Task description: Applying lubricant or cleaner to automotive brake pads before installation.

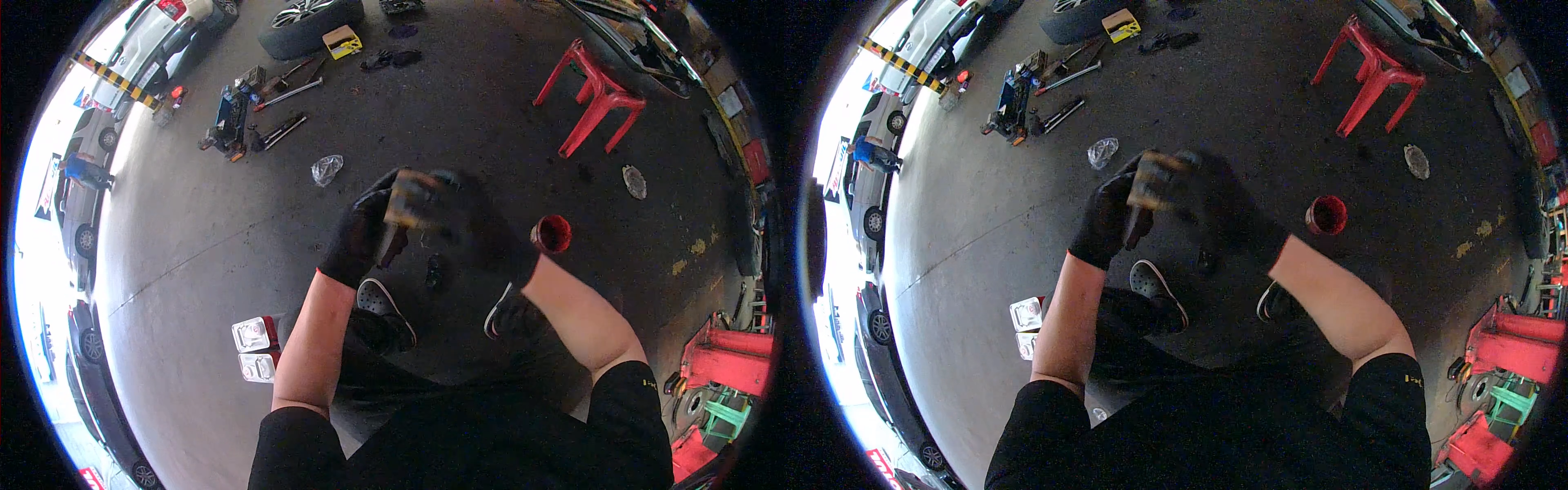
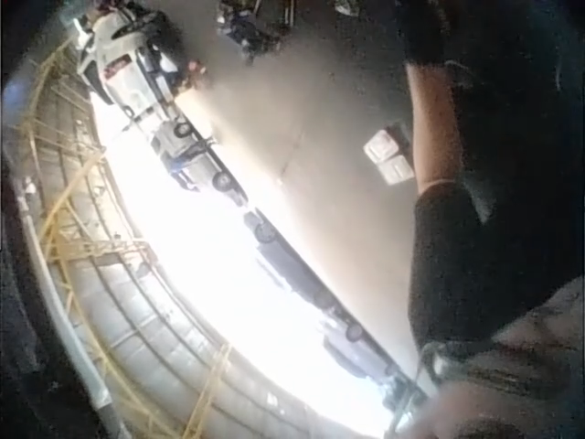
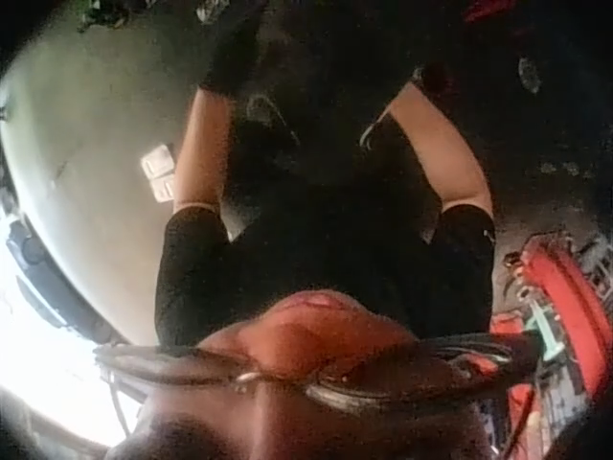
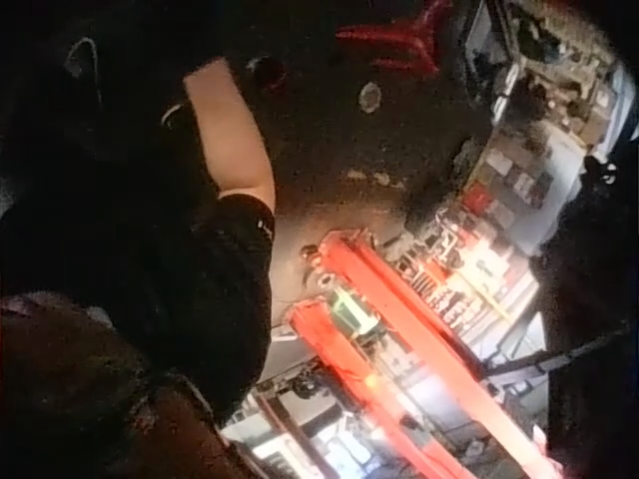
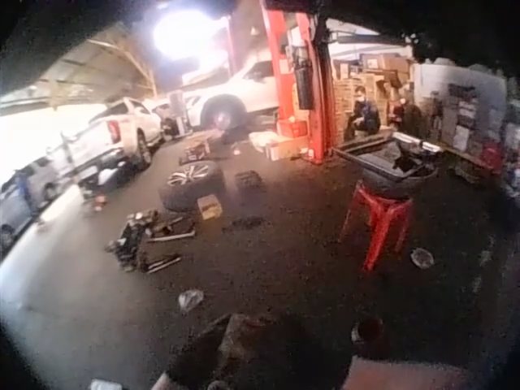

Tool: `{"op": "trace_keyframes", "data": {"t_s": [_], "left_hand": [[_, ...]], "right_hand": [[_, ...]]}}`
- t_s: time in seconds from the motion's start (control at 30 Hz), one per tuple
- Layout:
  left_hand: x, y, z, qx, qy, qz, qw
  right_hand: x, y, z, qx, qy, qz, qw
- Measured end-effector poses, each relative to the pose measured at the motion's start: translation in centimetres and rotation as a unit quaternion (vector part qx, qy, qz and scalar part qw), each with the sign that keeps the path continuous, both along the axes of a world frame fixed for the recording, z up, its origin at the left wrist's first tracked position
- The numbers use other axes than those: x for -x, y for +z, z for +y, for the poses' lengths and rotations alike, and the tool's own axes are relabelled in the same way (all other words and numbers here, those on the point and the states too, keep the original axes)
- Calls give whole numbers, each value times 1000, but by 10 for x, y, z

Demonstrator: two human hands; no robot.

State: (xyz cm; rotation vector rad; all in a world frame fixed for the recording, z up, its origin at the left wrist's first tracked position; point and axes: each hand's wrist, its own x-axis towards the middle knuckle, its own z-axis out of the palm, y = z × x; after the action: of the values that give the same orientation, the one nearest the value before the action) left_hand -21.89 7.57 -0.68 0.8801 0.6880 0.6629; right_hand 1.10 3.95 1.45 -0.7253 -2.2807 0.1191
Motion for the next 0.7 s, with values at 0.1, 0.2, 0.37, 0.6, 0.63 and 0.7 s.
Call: {"op": "trace_keyframes", "data": {"t_s": [0.1,0.2,0.37,0.6,0.63,0.7], "left_hand": [[-3,-8,2,52,-18,-129,990],[-22,20,-8,27,134,94,986],[6,-8,5,-28,71,-2,997],[-5,-13,2,-77,158,111,978],[-1,-13,3,-76,157,111,978],[-1,4,-2,-56,62,48,995]], "right_hand": [[-1,-7,9,38,-116,8,992],[13,-13,-9,-9,-27,-4,1000],[3,-9,-4,99,-37,26,994],[28,-13,-23,90,19,55,994],[24,-14,-20,64,0,31,997],[11,-16,-9,40,-23,6,999]]}}
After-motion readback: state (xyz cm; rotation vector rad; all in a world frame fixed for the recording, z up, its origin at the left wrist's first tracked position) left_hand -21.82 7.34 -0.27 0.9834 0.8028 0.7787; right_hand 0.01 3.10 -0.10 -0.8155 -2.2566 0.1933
